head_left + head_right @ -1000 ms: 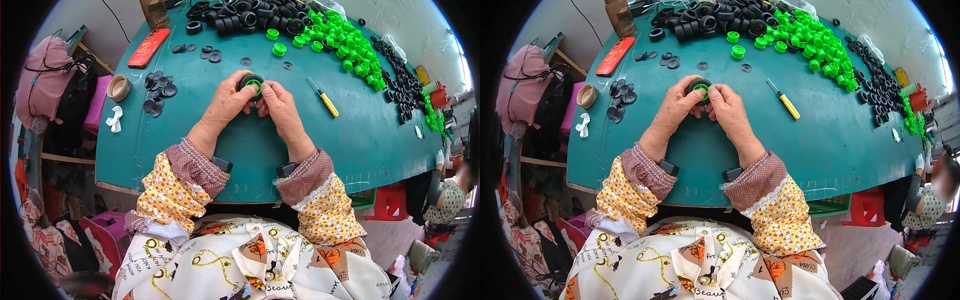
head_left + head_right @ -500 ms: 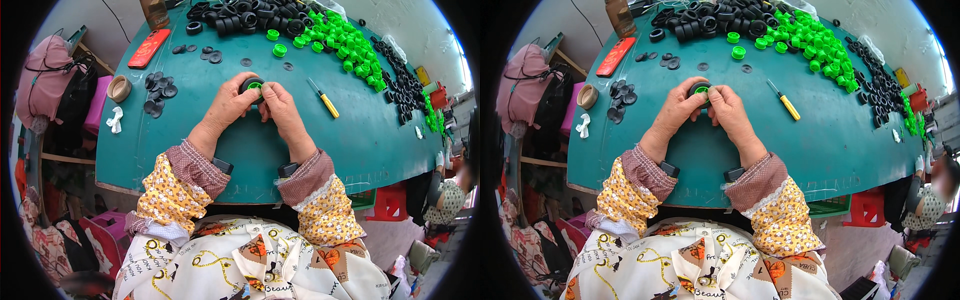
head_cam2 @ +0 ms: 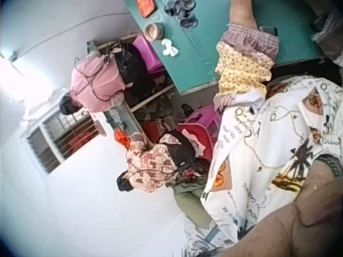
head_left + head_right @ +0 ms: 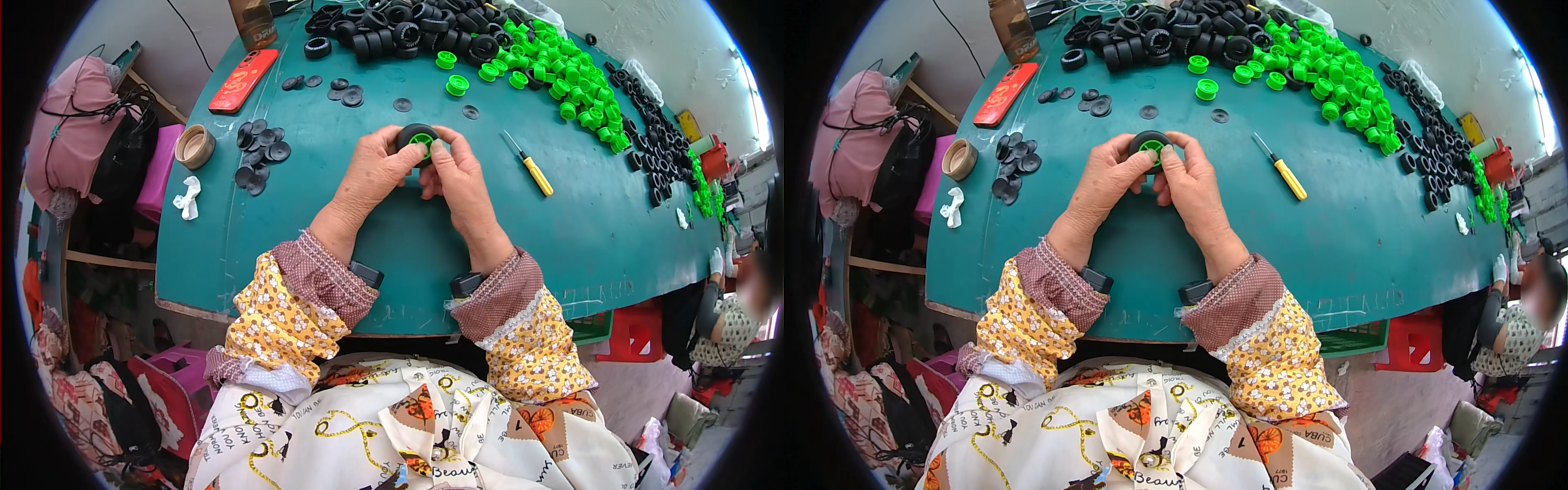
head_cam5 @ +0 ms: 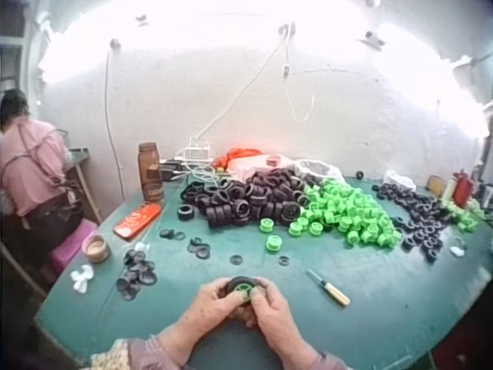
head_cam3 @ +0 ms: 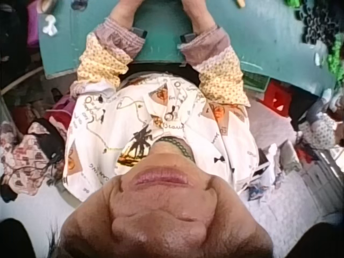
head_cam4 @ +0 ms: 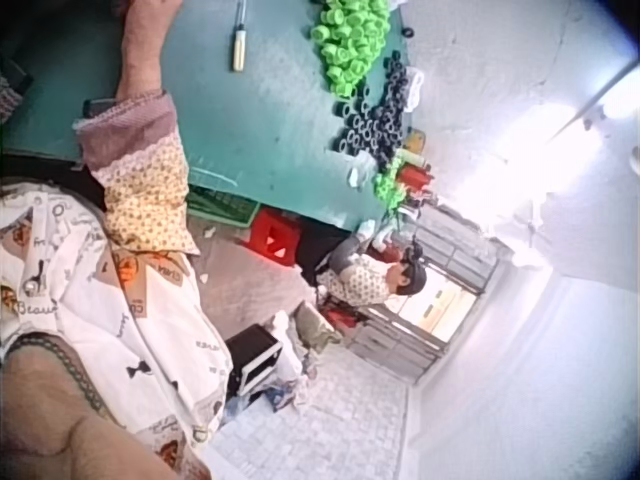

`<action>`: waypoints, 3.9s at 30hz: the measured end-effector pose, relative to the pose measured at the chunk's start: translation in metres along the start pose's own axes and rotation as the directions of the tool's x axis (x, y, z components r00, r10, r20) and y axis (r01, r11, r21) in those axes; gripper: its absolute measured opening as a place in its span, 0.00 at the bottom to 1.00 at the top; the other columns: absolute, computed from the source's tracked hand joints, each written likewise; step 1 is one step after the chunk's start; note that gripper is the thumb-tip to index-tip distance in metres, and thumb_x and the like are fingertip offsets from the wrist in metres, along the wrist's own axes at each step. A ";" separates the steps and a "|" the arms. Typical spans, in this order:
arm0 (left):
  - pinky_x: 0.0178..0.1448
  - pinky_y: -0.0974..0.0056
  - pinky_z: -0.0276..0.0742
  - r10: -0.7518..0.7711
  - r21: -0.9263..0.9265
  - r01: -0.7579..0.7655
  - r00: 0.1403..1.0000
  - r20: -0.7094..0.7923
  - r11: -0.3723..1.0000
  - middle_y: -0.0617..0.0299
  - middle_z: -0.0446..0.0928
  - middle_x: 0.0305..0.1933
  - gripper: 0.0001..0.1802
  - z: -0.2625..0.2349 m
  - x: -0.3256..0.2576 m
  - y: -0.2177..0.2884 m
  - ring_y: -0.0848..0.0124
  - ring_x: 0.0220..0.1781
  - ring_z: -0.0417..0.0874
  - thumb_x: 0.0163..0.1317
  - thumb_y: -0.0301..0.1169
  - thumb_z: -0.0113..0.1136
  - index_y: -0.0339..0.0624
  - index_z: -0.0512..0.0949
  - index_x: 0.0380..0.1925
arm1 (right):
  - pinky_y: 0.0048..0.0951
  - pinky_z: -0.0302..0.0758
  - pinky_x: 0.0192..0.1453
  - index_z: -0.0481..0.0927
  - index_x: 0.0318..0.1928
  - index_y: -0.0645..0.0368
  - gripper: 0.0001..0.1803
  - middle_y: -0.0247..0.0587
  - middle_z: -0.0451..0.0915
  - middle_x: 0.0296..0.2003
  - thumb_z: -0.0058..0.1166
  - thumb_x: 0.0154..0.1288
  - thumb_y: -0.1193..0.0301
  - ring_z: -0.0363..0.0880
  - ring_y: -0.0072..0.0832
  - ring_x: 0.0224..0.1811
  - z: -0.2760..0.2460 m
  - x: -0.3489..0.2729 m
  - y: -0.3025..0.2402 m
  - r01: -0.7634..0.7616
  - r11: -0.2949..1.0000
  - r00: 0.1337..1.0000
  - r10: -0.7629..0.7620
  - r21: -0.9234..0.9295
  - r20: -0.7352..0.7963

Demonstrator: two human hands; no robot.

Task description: Assembling green plastic caps into black rubber or plastic rings at a workbench.

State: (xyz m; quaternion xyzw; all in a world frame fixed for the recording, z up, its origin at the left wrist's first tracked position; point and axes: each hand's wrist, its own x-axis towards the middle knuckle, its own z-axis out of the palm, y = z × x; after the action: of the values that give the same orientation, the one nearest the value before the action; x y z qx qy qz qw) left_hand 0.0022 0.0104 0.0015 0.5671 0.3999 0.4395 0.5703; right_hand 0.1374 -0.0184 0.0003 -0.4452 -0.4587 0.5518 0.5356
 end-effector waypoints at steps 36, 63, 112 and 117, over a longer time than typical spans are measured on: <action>0.32 0.75 0.71 -0.094 -0.218 0.142 0.971 0.220 0.965 0.64 0.75 0.28 0.13 -0.005 -0.003 0.001 0.78 0.28 0.74 0.48 0.31 0.54 0.34 0.76 0.33 | 0.28 0.69 0.50 0.61 0.57 0.57 0.39 0.42 0.72 0.45 0.65 0.43 0.69 0.71 0.29 0.46 0.003 -0.003 -0.004 0.271 0.870 0.954 -0.186 -0.413 0.233; 0.39 0.70 0.77 -0.228 -0.670 0.268 0.962 0.149 0.692 0.61 0.72 0.35 0.20 0.010 -0.001 -0.003 0.74 0.36 0.77 0.62 0.45 0.47 0.39 0.69 0.40 | 0.28 0.72 0.46 0.69 0.48 0.61 0.33 0.42 0.74 0.38 0.68 0.39 0.66 0.75 0.30 0.41 0.005 -0.003 0.000 0.433 0.678 0.891 -0.422 -0.595 0.168; 0.42 0.72 0.74 -0.123 -0.332 0.181 0.974 0.189 0.926 0.62 0.74 0.38 0.18 0.005 -0.002 -0.004 0.76 0.39 0.76 0.53 0.29 0.55 0.33 0.71 0.44 | 0.35 0.72 0.46 0.65 0.50 0.60 0.34 0.49 0.73 0.40 0.65 0.38 0.69 0.74 0.41 0.43 -0.005 0.000 0.001 0.365 0.670 0.915 -0.385 -0.646 0.117; 0.43 0.73 0.71 -0.119 -0.264 0.165 0.976 0.181 0.950 0.62 0.74 0.38 0.18 0.005 -0.002 -0.002 0.77 0.38 0.74 0.53 0.32 0.58 0.33 0.72 0.42 | 0.34 0.71 0.47 0.66 0.51 0.60 0.35 0.48 0.72 0.43 0.65 0.38 0.70 0.73 0.41 0.45 -0.005 0.001 -0.002 0.412 0.691 0.906 -0.378 -0.594 0.189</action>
State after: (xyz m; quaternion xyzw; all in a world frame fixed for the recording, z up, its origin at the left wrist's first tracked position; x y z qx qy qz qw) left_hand 0.0063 0.0070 -0.0009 0.4851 0.3262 0.4012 0.7052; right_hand 0.1424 -0.0177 0.0011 -0.4725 -0.7129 0.2526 0.4524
